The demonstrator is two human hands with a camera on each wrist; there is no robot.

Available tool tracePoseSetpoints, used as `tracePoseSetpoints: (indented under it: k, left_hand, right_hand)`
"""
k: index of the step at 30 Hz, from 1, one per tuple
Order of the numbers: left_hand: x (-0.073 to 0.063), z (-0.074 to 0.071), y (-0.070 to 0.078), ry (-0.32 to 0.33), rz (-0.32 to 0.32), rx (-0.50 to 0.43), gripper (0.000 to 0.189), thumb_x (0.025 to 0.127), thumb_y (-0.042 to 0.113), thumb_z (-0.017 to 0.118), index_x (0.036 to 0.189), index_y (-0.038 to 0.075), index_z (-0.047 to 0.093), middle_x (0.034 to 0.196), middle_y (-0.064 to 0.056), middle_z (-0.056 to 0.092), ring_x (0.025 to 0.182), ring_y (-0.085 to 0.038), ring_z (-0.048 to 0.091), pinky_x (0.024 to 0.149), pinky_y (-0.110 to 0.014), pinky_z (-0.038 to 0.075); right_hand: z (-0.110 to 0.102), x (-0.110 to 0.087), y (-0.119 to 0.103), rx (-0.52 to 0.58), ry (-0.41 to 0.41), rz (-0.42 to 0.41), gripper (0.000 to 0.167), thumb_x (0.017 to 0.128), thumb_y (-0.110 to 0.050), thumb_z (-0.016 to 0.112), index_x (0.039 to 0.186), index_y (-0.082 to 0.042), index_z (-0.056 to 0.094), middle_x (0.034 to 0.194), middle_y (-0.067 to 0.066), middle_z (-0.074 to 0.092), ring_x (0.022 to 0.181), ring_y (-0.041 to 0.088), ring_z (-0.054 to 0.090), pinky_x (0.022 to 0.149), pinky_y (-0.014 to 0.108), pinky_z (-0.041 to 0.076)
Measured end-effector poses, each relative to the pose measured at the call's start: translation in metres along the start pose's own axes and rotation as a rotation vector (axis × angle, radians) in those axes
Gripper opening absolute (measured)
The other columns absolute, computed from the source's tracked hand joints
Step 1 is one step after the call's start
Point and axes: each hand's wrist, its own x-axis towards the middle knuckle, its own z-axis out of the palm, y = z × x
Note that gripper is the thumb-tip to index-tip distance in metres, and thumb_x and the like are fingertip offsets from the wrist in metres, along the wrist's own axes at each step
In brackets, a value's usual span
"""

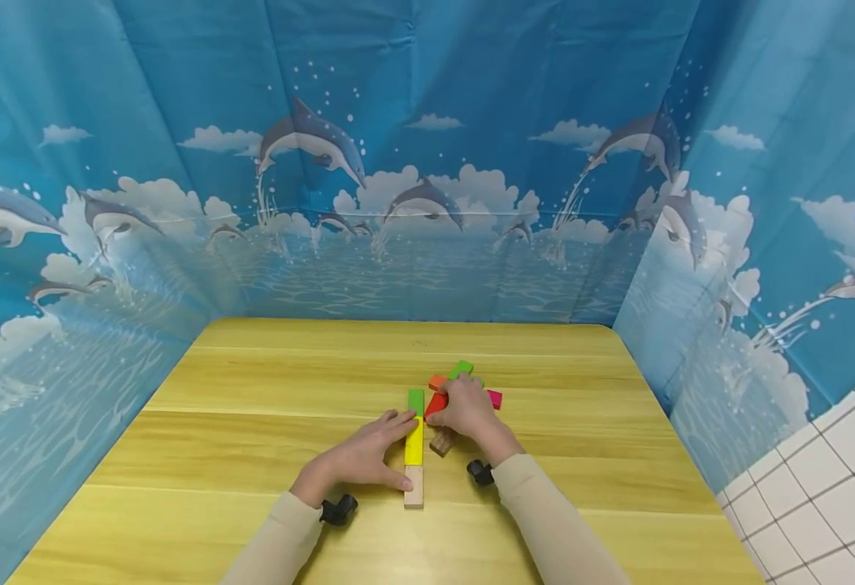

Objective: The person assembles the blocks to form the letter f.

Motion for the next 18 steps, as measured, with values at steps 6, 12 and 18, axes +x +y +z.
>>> tracePoseSetpoints:
  k: [6,12,18]
  left_hand:
    - [-0.0005,0.0016,0.0003,-0.003,-0.002,0.004,0.099,0.086,0.063,0.07,0.161,0.016,0.027,0.168,0.001,0.014,0.153,-0.033,0.009,0.117,-0.06,0.019]
    - [0.0,0.0008,-0.0004,-0.001,0.005,-0.001,0.098,0.087,0.063,0.069,0.162,0.016,0.026,0.168,0.0,0.014,0.153,-0.034,0.009,0.118,-0.059,0.017]
    - [-0.0005,0.0009,0.0,-0.01,0.002,-0.021,0.099,0.086,0.063,0.069,0.161,0.016,0.026,0.168,0.0,0.014,0.153,-0.034,0.009,0.119,-0.059,0.016]
  right_hand:
    - [-0.0009,0.0002,-0.0009,0.055,-0.006,0.004,0.051,0.074,-0.033,0.092,0.113,-0.01,0.068,0.097,0.003,0.059,0.093,0.027,0.051,0.073,0.038,0.05]
    - [0.0003,-0.0009,-0.0029,0.163,-0.01,0.006,0.05,0.077,-0.021,0.091,0.116,-0.01,0.062,0.088,0.001,0.063,0.078,0.02,0.055,0.065,0.035,0.051]
    - [0.0026,-0.0027,-0.0014,0.302,0.002,-0.014,0.048,0.081,-0.006,0.086,0.121,-0.01,0.06,0.092,0.005,0.065,0.076,0.017,0.059,0.065,0.033,0.053]
